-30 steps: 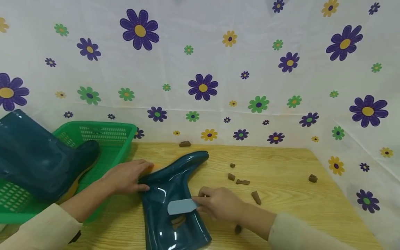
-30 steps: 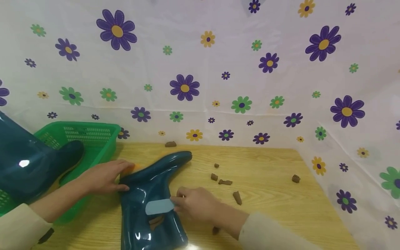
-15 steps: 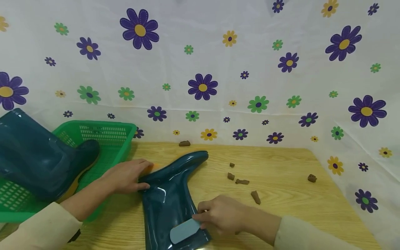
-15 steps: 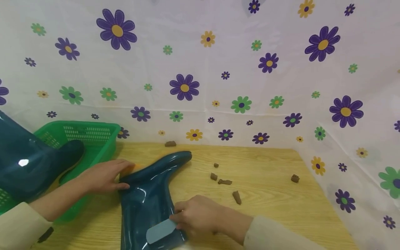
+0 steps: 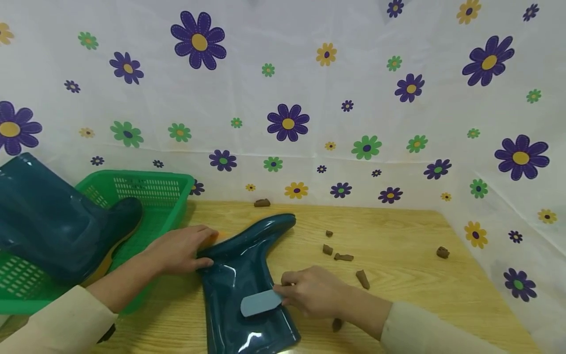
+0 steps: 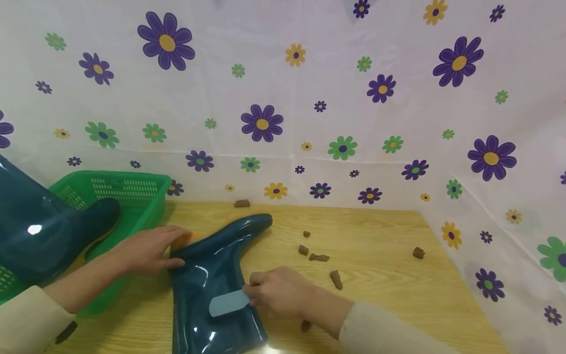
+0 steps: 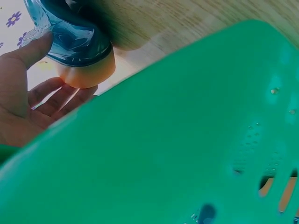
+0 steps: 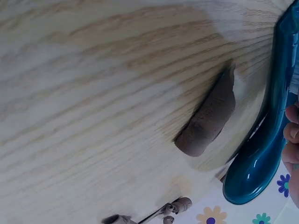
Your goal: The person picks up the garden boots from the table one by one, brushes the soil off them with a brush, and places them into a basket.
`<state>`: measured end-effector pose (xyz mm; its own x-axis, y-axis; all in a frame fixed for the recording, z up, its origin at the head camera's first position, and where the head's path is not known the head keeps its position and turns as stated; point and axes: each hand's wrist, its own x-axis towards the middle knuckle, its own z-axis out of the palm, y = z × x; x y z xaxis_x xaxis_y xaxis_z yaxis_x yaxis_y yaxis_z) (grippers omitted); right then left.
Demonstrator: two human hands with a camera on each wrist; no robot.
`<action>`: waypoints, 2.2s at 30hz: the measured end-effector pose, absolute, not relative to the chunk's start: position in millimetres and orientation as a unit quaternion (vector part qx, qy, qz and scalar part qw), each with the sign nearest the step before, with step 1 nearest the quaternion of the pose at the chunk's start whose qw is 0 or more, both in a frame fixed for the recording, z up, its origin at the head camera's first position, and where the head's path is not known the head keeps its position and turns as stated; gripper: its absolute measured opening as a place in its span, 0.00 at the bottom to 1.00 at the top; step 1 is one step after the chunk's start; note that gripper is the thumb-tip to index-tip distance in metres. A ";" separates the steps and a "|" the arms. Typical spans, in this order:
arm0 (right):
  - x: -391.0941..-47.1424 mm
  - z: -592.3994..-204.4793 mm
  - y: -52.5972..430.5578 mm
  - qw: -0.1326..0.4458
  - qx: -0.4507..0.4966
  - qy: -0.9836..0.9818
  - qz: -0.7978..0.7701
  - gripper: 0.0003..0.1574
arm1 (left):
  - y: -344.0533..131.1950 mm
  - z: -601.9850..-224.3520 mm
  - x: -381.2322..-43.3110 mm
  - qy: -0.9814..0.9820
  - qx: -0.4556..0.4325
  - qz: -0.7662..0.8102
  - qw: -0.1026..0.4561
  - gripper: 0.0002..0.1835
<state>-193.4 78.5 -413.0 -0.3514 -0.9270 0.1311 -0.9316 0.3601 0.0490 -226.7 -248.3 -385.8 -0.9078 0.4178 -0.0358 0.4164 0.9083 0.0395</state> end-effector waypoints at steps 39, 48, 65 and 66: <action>-218.0 -404.6 202.8 0.198 0.476 -0.854 0.063 0.12 | -251.4 -387.8 -226.3 0.970 0.242 0.008 0.001 0.33; -217.9 -418.9 221.5 0.215 0.477 -0.851 0.044 0.11 | -252.0 -386.3 -226.2 0.969 0.245 0.007 0.003 0.33; -225.6 -428.5 181.2 0.215 0.461 -0.860 0.046 0.16 | -252.5 -382.7 -224.0 0.969 0.248 0.008 0.004 0.33; -226.2 -428.2 178.5 0.215 0.456 -0.862 0.048 0.16 | -252.3 -382.7 -223.9 0.969 0.247 0.007 0.003 0.33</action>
<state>-226.2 178.5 -428.2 -0.4908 -0.7658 0.4156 -0.8075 0.5789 0.1131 -223.9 -252.3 -382.7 -0.8779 0.4789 -0.0015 0.4788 0.8778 0.0157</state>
